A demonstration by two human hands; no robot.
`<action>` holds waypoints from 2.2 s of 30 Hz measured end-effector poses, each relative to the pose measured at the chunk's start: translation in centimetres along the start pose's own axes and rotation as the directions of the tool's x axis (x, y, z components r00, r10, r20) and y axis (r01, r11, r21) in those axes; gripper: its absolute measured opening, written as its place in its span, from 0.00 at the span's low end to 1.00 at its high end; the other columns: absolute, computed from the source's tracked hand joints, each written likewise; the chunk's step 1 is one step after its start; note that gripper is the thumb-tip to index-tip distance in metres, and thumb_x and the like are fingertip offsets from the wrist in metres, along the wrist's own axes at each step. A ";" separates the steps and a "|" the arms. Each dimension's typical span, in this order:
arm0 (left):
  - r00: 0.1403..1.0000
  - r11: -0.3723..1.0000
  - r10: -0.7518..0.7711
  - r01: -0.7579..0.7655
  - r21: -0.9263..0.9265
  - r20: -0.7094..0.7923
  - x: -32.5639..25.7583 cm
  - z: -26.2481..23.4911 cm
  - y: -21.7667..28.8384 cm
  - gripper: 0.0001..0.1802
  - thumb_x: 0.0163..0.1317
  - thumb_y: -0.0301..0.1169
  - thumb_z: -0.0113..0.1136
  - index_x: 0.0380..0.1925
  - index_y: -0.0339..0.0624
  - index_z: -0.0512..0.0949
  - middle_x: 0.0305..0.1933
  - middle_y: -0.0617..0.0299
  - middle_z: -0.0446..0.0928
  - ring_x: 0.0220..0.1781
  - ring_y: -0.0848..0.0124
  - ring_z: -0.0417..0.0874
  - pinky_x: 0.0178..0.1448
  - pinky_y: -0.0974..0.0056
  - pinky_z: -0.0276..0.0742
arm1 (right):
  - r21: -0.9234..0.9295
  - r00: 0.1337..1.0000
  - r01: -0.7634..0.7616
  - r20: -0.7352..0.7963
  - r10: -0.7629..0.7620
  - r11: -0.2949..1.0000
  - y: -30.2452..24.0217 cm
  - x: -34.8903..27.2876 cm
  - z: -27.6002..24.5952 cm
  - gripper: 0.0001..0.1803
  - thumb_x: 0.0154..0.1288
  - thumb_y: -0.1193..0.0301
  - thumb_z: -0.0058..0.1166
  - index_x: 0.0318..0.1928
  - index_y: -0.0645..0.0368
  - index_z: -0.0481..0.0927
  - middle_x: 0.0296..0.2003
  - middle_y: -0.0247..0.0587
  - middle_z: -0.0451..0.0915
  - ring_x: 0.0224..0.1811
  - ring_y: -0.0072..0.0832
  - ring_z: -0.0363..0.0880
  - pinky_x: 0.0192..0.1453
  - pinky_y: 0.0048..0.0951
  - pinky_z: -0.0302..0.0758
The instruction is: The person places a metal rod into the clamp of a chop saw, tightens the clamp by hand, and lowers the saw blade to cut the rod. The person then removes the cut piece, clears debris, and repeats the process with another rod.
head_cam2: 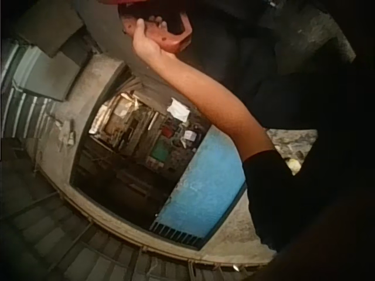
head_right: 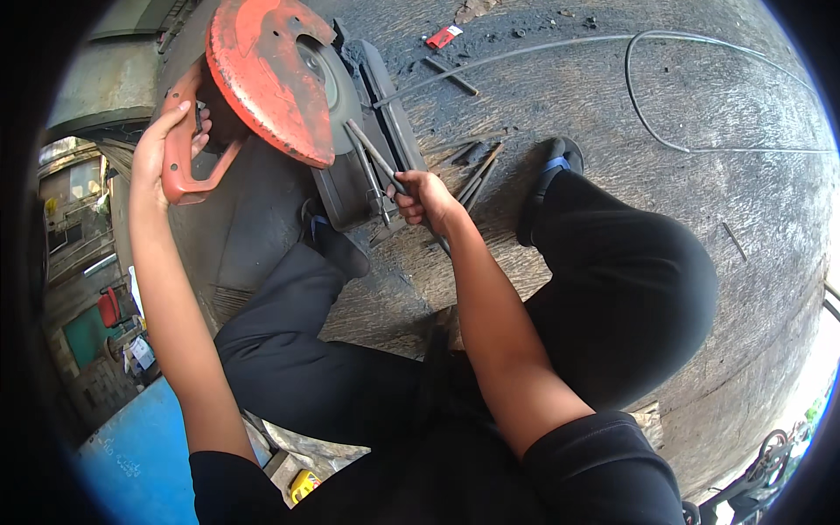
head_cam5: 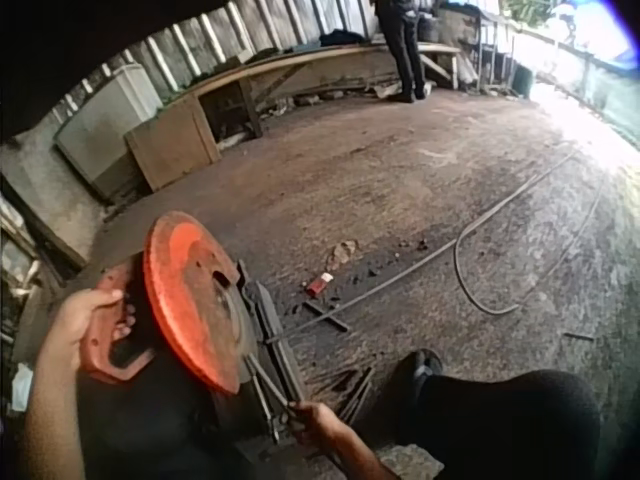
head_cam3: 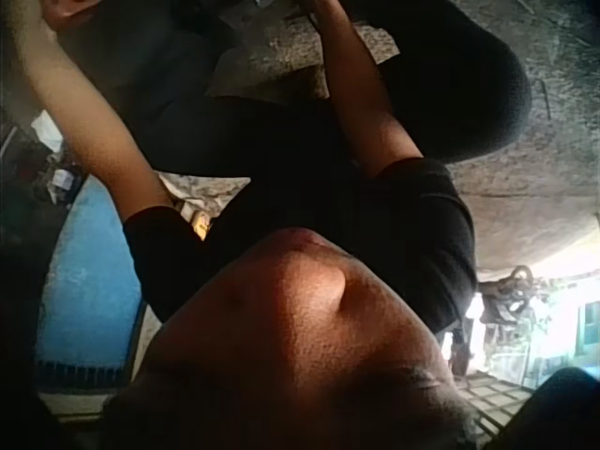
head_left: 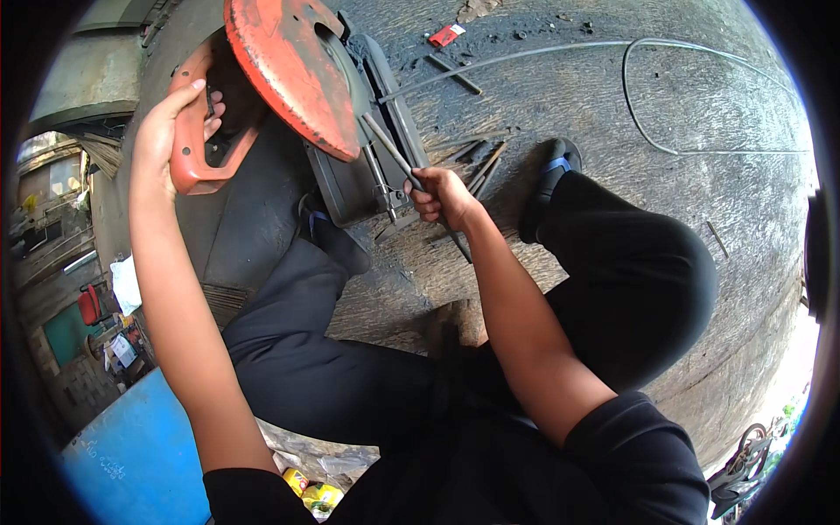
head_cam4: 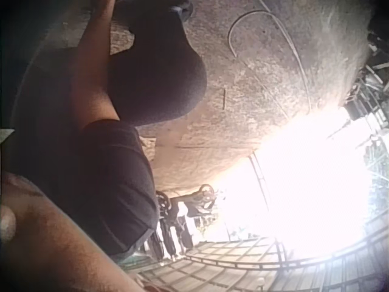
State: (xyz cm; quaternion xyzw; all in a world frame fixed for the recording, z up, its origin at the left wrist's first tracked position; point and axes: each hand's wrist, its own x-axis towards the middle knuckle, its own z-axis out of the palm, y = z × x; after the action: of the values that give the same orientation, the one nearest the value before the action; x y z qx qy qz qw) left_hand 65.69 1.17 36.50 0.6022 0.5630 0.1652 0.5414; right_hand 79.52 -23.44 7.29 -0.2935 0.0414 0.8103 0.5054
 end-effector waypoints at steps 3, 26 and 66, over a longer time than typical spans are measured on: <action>1.000 1.000 -0.013 0.013 -0.014 -0.007 0.1 0.2 0.1 0.23 0.60 0.36 0.62 0.52 0.36 0.72 0.42 0.55 0.78 0.42 0.68 0.81 0.46 0.66 0.77 | -0.007 1.000 0.001 0.006 -0.001 1.000 0.0 0.1 0.0 0.18 0.69 0.56 0.35 0.32 0.55 0.72 0.15 0.21 0.53 0.14 0.17 0.46 0.18 0.22 0.47; 1.000 0.999 -0.015 0.015 -0.041 0.006 0.2 0.0 0.1 0.21 0.61 0.36 0.62 0.51 0.36 0.74 0.41 0.56 0.78 0.41 0.67 0.80 0.47 0.64 0.76 | -0.166 0.978 0.132 -0.137 -0.155 0.977 1.2 0.5 0.2 0.17 0.68 0.58 0.46 0.34 0.60 0.76 0.17 0.27 0.65 0.14 0.16 0.55 0.18 0.22 0.53; 0.999 0.999 0.034 -0.034 0.026 -0.034 0.1 0.3 0.0 0.26 0.61 0.35 0.61 0.55 0.31 0.70 0.43 0.53 0.78 0.43 0.68 0.81 0.50 0.66 0.77 | -0.913 0.449 0.145 -0.282 -0.848 0.381 2.3 2.1 2.2 0.13 0.58 0.64 0.58 0.32 0.64 0.82 0.20 0.58 0.77 0.28 0.51 0.80 0.36 0.42 0.75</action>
State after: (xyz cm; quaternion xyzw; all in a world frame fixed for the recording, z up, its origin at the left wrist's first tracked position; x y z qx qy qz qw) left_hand 66.01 1.12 36.32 0.6156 0.5640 0.1777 0.5210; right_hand 75.97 -22.13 7.49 -0.7741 -0.2245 0.3193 0.4985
